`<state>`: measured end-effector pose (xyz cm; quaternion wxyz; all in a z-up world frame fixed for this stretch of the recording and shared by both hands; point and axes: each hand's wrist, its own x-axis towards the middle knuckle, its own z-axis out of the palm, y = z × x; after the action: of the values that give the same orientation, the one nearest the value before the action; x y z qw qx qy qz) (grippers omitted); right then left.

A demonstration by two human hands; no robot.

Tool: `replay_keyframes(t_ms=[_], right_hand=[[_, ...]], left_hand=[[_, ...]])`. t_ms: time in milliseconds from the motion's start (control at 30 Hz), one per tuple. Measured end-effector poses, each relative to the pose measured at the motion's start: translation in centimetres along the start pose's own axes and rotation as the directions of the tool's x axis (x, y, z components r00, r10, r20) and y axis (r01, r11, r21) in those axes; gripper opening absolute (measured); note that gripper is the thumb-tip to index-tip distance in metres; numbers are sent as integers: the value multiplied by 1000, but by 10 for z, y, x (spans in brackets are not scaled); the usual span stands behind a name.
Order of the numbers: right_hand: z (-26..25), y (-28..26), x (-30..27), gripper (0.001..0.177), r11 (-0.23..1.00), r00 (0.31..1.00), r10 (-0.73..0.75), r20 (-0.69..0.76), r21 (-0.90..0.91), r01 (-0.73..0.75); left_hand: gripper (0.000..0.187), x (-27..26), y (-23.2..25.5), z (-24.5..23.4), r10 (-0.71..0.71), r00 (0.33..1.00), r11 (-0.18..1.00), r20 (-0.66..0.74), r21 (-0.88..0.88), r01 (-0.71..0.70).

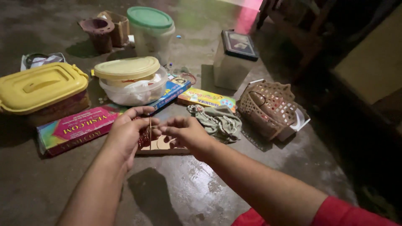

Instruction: The person sits on the floor and organizes a collection of bangles. They pick up bangles from a small box and the floor, wipe them with a cloth, and place them back into the box. The person also moves a rectangular box and a plastic basket to clear space.

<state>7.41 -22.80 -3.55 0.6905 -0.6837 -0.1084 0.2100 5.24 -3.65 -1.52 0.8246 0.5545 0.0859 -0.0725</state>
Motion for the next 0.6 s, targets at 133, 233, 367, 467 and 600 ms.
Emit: replay_keyframes(t_ms=[133, 233, 367, 467, 600], right_hand=[[19, -25, -17, 40, 997, 995, 83, -60, 1, -83], [25, -27, -23, 40, 989, 996, 84, 22, 118, -86], [18, -14, -15, 32, 1000, 999, 15, -36, 9, -15], [6, -7, -11, 26, 995, 993, -9, -117, -98, -2], [-2, -2, -5, 17, 990, 979, -21, -204, -144, -9]], left_hand=[[30, -11, 3, -5, -4, 994, 991, 112, -133, 19], [27, -13, 2, -9, 26, 970, 982, 242, -186, 20], [25, -9, 2, -12, 63, 972, 990, 225, -140, -32], [26, -5, 1, -12, 74, 997, 973, 31, 218, -79], [35, -1, -10, -8, 353, 932, 807, -78, 529, -262]])
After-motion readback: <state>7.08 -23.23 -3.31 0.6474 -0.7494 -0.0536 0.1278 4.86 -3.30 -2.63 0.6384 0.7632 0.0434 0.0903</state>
